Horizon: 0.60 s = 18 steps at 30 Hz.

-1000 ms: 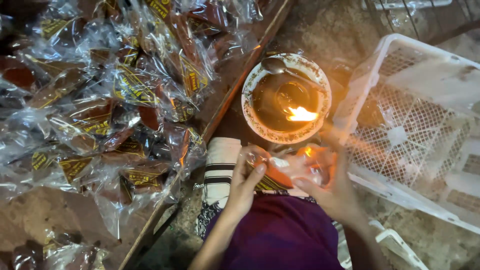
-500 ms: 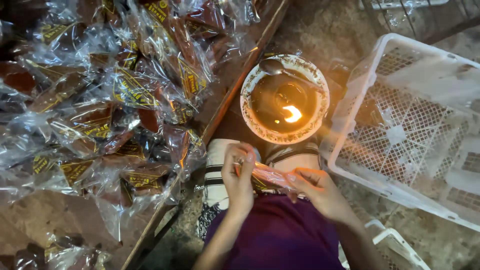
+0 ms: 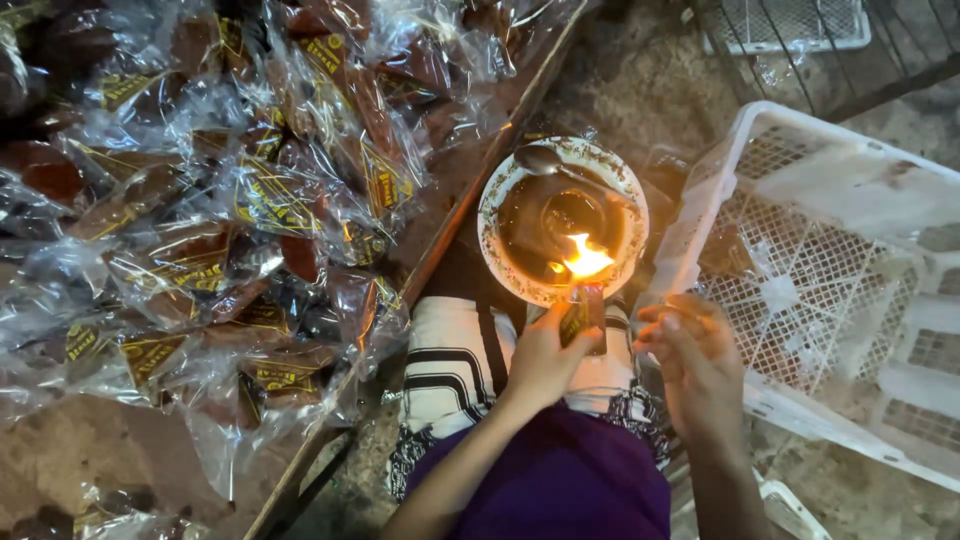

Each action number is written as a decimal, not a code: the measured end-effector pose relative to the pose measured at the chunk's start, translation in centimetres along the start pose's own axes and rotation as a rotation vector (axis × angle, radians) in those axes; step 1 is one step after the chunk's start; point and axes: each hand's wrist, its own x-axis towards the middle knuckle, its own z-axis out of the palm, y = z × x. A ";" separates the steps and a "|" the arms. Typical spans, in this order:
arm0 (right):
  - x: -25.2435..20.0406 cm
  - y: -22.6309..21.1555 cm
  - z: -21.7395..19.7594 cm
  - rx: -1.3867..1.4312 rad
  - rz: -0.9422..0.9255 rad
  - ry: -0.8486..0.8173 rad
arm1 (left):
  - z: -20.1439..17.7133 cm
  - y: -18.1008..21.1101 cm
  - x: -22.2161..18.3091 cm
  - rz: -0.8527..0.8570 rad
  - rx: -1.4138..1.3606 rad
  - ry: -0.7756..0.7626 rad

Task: Sealing plastic bags containing food items using an open flame.

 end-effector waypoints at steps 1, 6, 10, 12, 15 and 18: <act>0.1 -0.1 -0.1 0.000 -0.002 -0.001 | 0.3 -0.6 0.4 0.002 0.000 0.001; -0.6 -1.3 1.5 -0.286 0.054 0.007 | 1.1 -2.2 0.7 -0.249 -0.635 -0.122; 0.4 0.9 1.8 -0.592 0.026 -0.110 | 1.2 -1.7 -3.2 -0.022 -0.498 -0.104; 0.2 1.8 1.6 -0.630 -0.049 -0.245 | 0.8 -1.4 -4.3 0.225 -0.268 -0.111; -1.3 1.6 1.6 -0.452 -0.167 -0.312 | 0.7 -1.7 -4.2 0.354 -0.020 0.283; -1.1 4.0 0.4 -0.369 -0.110 -0.258 | 0.1 -3.5 -2.6 0.323 -0.156 0.230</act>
